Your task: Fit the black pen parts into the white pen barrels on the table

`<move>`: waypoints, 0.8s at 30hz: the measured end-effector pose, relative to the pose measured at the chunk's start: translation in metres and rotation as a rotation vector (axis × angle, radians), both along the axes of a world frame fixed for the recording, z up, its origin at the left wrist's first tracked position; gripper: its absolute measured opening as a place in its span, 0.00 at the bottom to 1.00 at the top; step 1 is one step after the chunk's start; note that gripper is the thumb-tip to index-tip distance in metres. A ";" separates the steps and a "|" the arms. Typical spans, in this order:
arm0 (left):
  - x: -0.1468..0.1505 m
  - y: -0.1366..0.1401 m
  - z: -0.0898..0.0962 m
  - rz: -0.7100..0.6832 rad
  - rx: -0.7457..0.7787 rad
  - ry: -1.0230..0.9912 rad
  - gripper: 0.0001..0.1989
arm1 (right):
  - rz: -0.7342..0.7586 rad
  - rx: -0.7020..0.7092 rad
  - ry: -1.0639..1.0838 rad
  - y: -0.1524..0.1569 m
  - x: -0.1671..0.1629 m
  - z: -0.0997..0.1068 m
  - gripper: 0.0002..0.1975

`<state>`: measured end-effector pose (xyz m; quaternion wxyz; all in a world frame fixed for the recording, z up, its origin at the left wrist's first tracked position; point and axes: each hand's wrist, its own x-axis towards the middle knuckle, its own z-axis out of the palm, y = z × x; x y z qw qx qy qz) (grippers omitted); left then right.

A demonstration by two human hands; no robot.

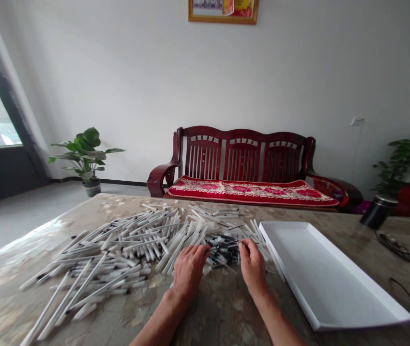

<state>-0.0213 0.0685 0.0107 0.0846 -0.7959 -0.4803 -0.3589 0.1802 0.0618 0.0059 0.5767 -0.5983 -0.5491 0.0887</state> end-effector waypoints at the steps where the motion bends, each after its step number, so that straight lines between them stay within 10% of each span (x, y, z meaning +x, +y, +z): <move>1: -0.003 0.001 0.002 0.027 0.005 0.001 0.09 | -0.050 -0.003 0.023 0.002 0.006 -0.001 0.16; 9: -0.017 0.004 0.007 0.130 -0.030 -0.020 0.08 | -0.193 -0.178 0.031 0.010 0.027 -0.011 0.21; 24: -0.048 0.013 0.021 0.470 -0.133 -0.086 0.17 | -0.037 -0.066 -0.023 0.010 0.018 -0.026 0.17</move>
